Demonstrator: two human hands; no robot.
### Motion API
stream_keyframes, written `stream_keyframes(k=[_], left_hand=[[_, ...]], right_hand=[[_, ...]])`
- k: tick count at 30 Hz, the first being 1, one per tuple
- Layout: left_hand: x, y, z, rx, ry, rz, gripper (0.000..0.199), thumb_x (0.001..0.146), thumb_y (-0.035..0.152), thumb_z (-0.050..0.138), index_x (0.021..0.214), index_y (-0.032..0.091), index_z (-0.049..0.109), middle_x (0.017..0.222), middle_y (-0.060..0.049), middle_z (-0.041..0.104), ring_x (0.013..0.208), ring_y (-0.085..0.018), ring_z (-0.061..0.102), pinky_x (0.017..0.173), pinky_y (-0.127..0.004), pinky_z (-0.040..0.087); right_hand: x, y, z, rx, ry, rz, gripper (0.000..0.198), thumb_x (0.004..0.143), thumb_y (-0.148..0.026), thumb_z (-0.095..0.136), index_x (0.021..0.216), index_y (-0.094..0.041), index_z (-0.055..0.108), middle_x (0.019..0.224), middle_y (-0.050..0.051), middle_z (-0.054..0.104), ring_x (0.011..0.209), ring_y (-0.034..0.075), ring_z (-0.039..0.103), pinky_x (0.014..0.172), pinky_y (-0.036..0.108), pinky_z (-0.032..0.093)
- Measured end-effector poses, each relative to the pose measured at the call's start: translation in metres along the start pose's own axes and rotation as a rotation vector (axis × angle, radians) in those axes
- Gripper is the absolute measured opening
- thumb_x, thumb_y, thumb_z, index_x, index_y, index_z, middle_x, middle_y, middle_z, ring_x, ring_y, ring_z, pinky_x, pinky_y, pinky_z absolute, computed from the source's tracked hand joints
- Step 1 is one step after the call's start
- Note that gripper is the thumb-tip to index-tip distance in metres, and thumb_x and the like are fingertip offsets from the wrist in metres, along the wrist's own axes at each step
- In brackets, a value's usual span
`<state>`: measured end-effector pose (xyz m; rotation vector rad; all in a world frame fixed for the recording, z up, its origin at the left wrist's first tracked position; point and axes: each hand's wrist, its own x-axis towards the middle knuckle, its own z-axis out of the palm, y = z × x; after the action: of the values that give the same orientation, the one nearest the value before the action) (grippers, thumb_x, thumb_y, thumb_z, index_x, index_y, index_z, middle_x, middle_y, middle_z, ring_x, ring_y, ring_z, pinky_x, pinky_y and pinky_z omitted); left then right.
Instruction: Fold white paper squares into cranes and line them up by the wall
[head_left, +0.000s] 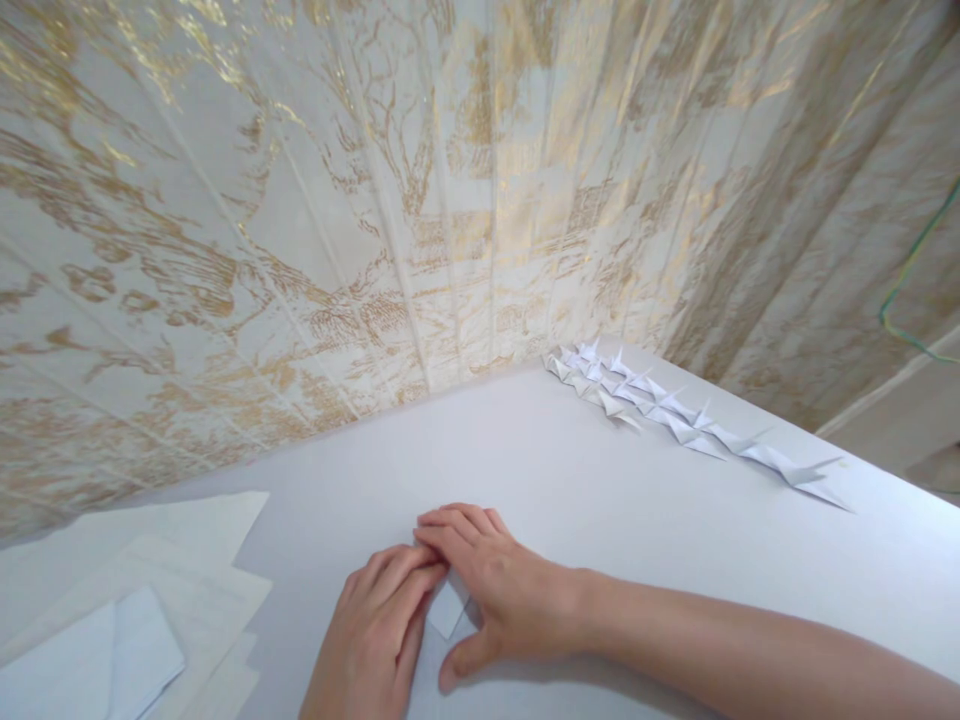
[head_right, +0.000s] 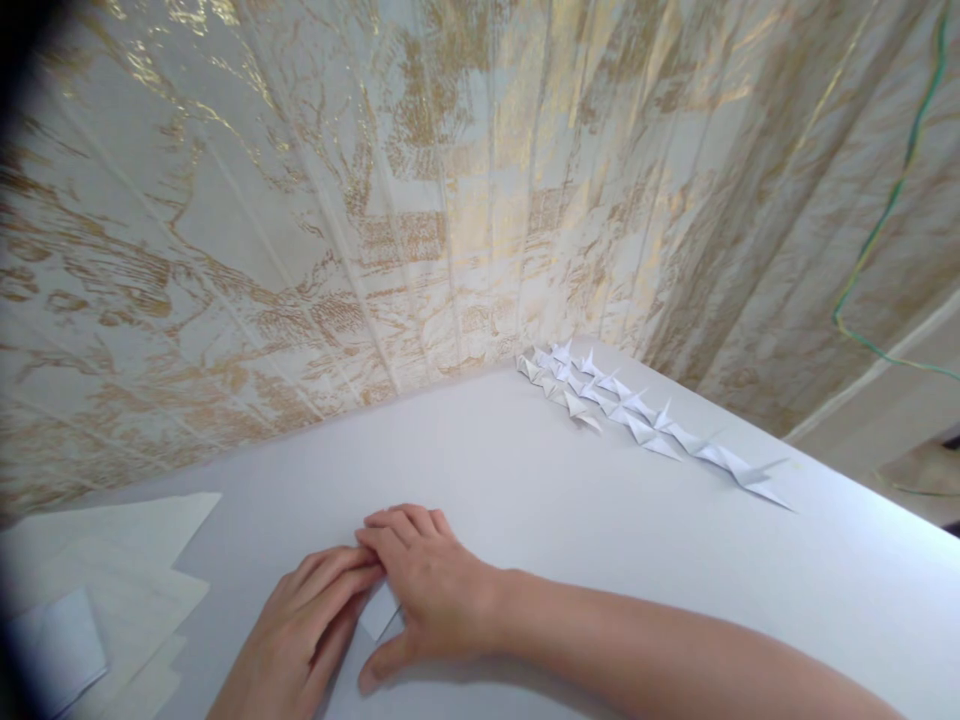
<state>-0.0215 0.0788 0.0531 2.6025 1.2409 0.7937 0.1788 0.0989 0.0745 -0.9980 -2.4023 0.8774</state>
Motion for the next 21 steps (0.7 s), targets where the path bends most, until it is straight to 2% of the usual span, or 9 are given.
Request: stream_keyframes(k=[3, 6, 10, 12, 17, 21], left_hand=[[0.001, -0.002, -0.001, -0.045, -0.06, -0.001, 0.023, 0.09, 0.019, 0.052, 0.105, 0.028, 0.067, 0.11, -0.003, 0.071, 0.102, -0.02, 0.065, 0.086, -0.032, 0.054], [0.003, -0.001, -0.003, -0.104, -0.13, -0.02, 0.022, 0.093, 0.018, 0.048, 0.096, 0.029, 0.067, 0.111, -0.001, 0.07, 0.104, -0.017, 0.065, 0.088, -0.028, 0.053], [0.005, 0.005, -0.006, -0.14, -0.152, -0.064, 0.014, 0.092, 0.023, 0.052, 0.092, 0.028, 0.066, 0.11, -0.001, 0.069, 0.102, -0.015, 0.065, 0.088, -0.023, 0.053], [0.005, 0.007, -0.005, -0.144, -0.115, -0.083, 0.01, 0.091, 0.026, 0.056, 0.092, 0.029, 0.065, 0.109, 0.0, 0.069, 0.102, -0.016, 0.065, 0.089, -0.024, 0.052], [0.001, 0.007, 0.003, -0.172, -0.002, -0.074, 0.017, 0.093, 0.023, 0.05, 0.096, 0.03, 0.065, 0.108, 0.0, 0.067, 0.104, -0.016, 0.062, 0.089, -0.024, 0.051], [0.0, 0.004, 0.005, -0.139, 0.014, -0.023, 0.019, 0.092, 0.02, 0.05, 0.098, 0.03, 0.065, 0.108, 0.0, 0.066, 0.102, -0.016, 0.062, 0.089, -0.024, 0.051]], right_hand=[[0.005, 0.01, -0.024, 0.115, -0.187, -0.102, 0.079, 0.067, -0.015, 0.079, 0.138, -0.014, 0.044, 0.132, 0.013, 0.055, 0.124, 0.025, 0.047, 0.11, 0.039, 0.033], [0.01, 0.024, -0.039, 0.19, -0.282, -0.212, 0.075, 0.066, -0.001, 0.075, 0.136, -0.009, 0.046, 0.13, 0.014, 0.056, 0.124, 0.023, 0.048, 0.11, 0.035, 0.033], [0.014, 0.038, -0.038, 0.229, -0.231, -0.287, 0.06, 0.072, -0.005, 0.073, 0.129, -0.004, 0.053, 0.123, 0.016, 0.06, 0.117, 0.024, 0.052, 0.106, 0.035, 0.037], [0.015, 0.04, -0.035, 0.213, -0.212, -0.319, 0.057, 0.075, -0.009, 0.072, 0.129, -0.003, 0.053, 0.12, 0.016, 0.061, 0.115, 0.024, 0.052, 0.105, 0.035, 0.038], [0.015, 0.035, -0.033, 0.078, -0.245, -0.374, 0.079, 0.069, -0.019, 0.08, 0.137, -0.001, 0.043, 0.122, 0.018, 0.059, 0.118, 0.027, 0.05, 0.109, 0.038, 0.033], [0.016, 0.032, -0.031, 0.001, -0.211, -0.364, 0.075, 0.072, -0.021, 0.078, 0.136, -0.002, 0.043, 0.121, 0.018, 0.06, 0.115, 0.026, 0.052, 0.108, 0.037, 0.035]])
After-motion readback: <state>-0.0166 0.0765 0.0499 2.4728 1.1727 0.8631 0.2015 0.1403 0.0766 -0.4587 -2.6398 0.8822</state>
